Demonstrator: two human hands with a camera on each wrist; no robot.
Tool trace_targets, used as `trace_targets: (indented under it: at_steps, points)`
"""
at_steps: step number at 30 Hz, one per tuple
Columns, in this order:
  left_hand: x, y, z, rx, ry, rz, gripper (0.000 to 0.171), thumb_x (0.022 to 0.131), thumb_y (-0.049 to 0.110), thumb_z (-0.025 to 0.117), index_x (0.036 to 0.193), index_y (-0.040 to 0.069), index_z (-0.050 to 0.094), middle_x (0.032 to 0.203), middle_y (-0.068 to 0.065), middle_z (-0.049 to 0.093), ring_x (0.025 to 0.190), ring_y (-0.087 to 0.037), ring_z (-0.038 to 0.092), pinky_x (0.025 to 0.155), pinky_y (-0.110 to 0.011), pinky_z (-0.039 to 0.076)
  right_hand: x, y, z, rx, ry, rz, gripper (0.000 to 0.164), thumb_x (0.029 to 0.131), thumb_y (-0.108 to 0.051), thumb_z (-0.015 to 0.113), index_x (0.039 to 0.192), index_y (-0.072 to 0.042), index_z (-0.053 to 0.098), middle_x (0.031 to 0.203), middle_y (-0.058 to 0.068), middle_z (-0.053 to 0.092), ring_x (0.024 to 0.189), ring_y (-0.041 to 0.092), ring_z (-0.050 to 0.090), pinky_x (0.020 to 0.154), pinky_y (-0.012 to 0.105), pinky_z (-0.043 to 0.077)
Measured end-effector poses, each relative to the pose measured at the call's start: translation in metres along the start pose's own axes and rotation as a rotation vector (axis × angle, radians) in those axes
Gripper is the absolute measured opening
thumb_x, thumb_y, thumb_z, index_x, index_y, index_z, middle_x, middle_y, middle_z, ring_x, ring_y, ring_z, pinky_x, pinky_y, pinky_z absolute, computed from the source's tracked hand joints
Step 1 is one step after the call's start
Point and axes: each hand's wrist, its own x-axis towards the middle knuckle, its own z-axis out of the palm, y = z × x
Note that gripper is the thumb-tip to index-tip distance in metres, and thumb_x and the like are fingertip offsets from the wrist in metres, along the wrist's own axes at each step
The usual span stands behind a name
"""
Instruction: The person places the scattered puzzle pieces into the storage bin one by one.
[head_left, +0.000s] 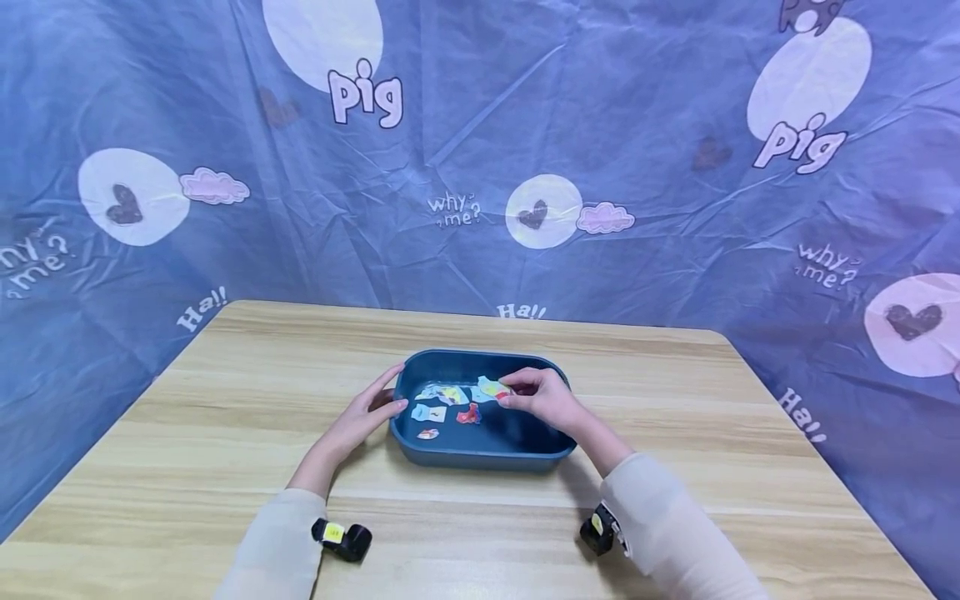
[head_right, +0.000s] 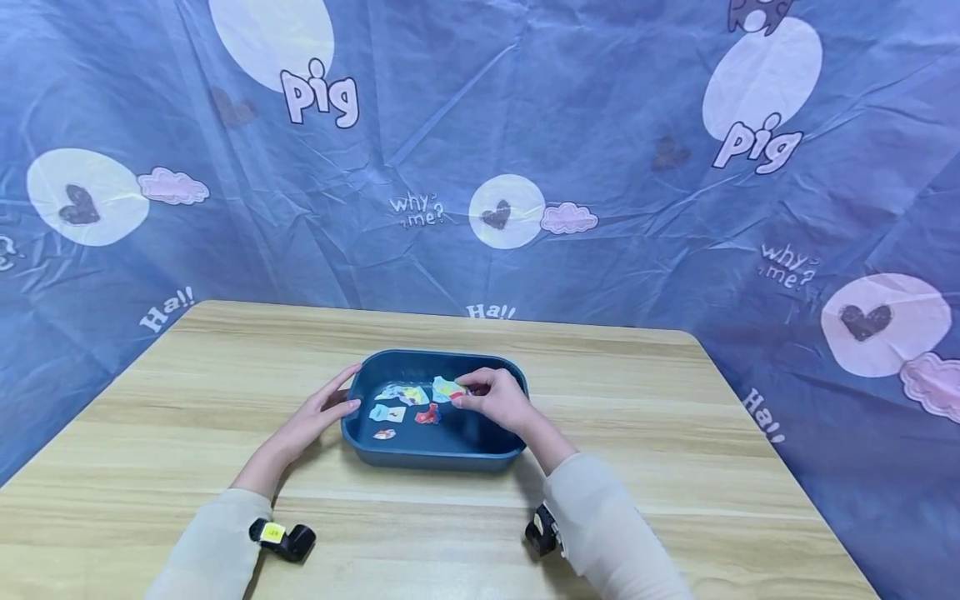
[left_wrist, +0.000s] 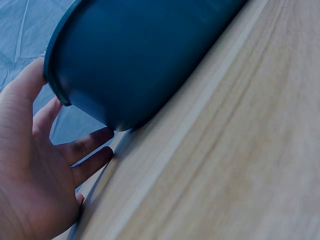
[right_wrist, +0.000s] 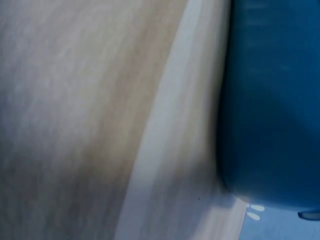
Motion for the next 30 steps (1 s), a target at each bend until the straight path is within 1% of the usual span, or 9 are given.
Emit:
trace_targets:
  at_steps: [3, 7, 11, 21, 28, 30]
  points:
    - [0.0, 0.0, 0.0, -0.002, -0.004, 0.001, 0.057, 0.087, 0.019, 0.051, 0.137, 0.019, 0.024, 0.132, -0.02, 0.032, 0.119, -0.031, 0.031, 0.096, -0.046, 0.024, 0.0, -0.001, 0.003, -0.015, -0.023, -0.002, 0.027, 0.071, -0.009, 0.07, 0.095, 0.002, 0.065, 0.086, 0.009, 0.06, 0.071, 0.014, 0.052, 0.063, 0.022, 0.046]
    - [0.0, 0.001, 0.001, 0.0, -0.003, -0.004, 0.057, 0.087, 0.019, 0.051, 0.137, 0.019, 0.024, 0.132, -0.02, 0.032, 0.119, -0.032, 0.03, 0.096, -0.046, 0.023, 0.001, -0.001, 0.008, -0.023, -0.055, -0.026, 0.027, 0.072, -0.009, 0.07, 0.095, 0.003, 0.064, 0.085, 0.009, 0.06, 0.069, 0.013, 0.052, 0.061, 0.023, 0.046]
    - [0.0, 0.002, 0.001, -0.001, -0.003, -0.009, 0.057, 0.087, 0.02, 0.051, 0.137, 0.019, 0.024, 0.132, -0.02, 0.032, 0.12, -0.031, 0.03, 0.096, -0.046, 0.023, 0.003, -0.002, 0.013, -0.04, -0.079, -0.031, 0.026, 0.07, -0.01, 0.071, 0.093, 0.002, 0.065, 0.085, 0.007, 0.06, 0.069, 0.012, 0.051, 0.06, 0.023, 0.045]
    - [0.0, 0.001, 0.0, -0.013, -0.008, 0.0, 0.058, 0.087, 0.021, 0.052, 0.137, 0.018, 0.024, 0.131, -0.02, 0.032, 0.119, -0.031, 0.03, 0.095, -0.046, 0.024, 0.005, -0.005, 0.022, -0.115, -0.148, -0.04, 0.026, 0.069, -0.014, 0.072, 0.092, -0.003, 0.067, 0.086, 0.003, 0.061, 0.074, 0.017, 0.051, 0.061, 0.024, 0.044]
    - [0.0, 0.002, 0.0, 0.0, -0.004, -0.008, 0.057, 0.087, 0.019, 0.051, 0.137, 0.018, 0.024, 0.131, -0.02, 0.033, 0.119, -0.032, 0.031, 0.095, -0.046, 0.024, 0.008, -0.007, 0.028, -0.092, -0.21, -0.038, 0.029, 0.071, -0.013, 0.071, 0.095, 0.0, 0.065, 0.087, 0.003, 0.06, 0.072, 0.013, 0.051, 0.06, 0.024, 0.045]
    - [0.0, 0.002, 0.0, -0.001, -0.004, -0.009, 0.057, 0.087, 0.019, 0.051, 0.137, 0.018, 0.024, 0.131, -0.02, 0.032, 0.119, -0.032, 0.03, 0.095, -0.046, 0.024, 0.009, -0.006, 0.03, -0.095, -0.217, -0.033, 0.028, 0.07, -0.013, 0.071, 0.094, -0.001, 0.066, 0.085, 0.002, 0.059, 0.07, 0.011, 0.05, 0.059, 0.023, 0.044]
